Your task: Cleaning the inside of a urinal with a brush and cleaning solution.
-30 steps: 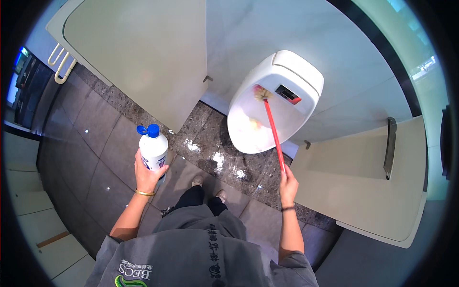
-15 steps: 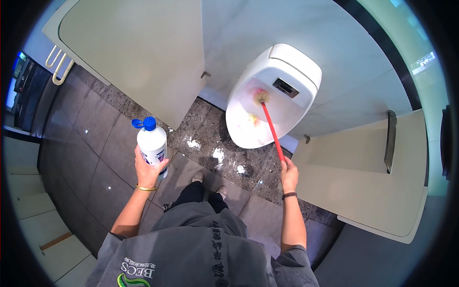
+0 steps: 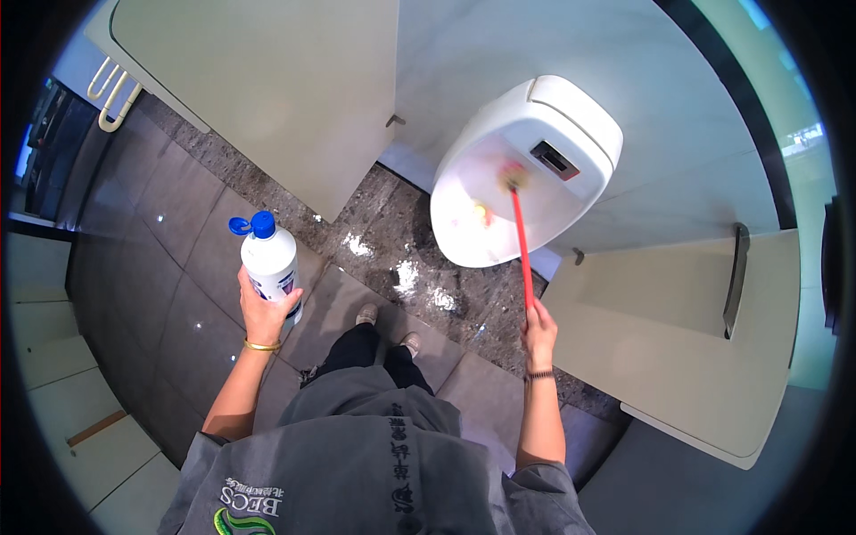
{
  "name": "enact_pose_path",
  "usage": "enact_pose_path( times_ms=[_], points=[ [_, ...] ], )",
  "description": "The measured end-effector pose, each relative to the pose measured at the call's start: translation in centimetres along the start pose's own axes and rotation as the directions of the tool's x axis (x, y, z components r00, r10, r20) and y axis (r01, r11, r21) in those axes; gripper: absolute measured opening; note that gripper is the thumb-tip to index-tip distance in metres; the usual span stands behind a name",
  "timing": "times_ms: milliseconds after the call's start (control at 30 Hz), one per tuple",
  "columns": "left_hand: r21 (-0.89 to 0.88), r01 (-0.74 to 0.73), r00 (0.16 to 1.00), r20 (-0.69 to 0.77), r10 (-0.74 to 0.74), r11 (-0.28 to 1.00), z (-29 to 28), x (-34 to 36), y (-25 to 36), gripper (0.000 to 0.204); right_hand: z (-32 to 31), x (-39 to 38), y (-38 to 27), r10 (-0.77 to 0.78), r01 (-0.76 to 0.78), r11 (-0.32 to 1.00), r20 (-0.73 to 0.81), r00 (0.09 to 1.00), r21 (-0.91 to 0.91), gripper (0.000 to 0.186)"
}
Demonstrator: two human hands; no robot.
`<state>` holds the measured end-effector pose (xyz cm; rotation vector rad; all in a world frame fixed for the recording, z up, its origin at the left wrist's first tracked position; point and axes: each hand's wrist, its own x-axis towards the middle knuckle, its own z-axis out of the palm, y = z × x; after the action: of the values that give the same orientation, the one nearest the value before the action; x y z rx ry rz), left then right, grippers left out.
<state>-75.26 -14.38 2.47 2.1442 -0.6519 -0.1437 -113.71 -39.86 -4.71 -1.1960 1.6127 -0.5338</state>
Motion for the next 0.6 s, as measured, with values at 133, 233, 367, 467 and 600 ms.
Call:
enact_pose_path(
  times_ms=[133,233,367,467,600],
  points=[
    [-0.026,0.016,1.0,-0.013,-0.017,1.0,0.1,0.1,0.6,0.09,-1.9,-3.4,1.0,0.288,-0.294,0.912,0.065,0.955,0.286,0.032],
    [-0.041,-0.02,0.999,0.031,0.021,0.999,0.4,0.6,0.6,0.089,1.3,-2.0,-3.1,0.23,-0.257,0.908,0.119,0.966,0.332,0.029],
    [-0.015,-0.025,1.0,-0.008,0.025,1.0,0.1,0.9,0.1,0.09,2.2,-3.7,-3.3,0.225,-0.268,0.891,0.156,0.962,0.367,0.033],
    [0.032,-0.028,0.999,-0.015,0.028,0.999,0.0,1.2,-0.5,0.091,-0.8,-6.0,-1.2,0.162,-0.174,0.915,0.063,0.985,0.365,0.036],
    [0.011,-0.038,0.999,0.015,0.038,0.999,0.3,1.9,0.5,0.092,0.0,-4.1,-1.1,0.036,-0.048,0.946,0.045,0.998,0.32,0.038]
  ],
)
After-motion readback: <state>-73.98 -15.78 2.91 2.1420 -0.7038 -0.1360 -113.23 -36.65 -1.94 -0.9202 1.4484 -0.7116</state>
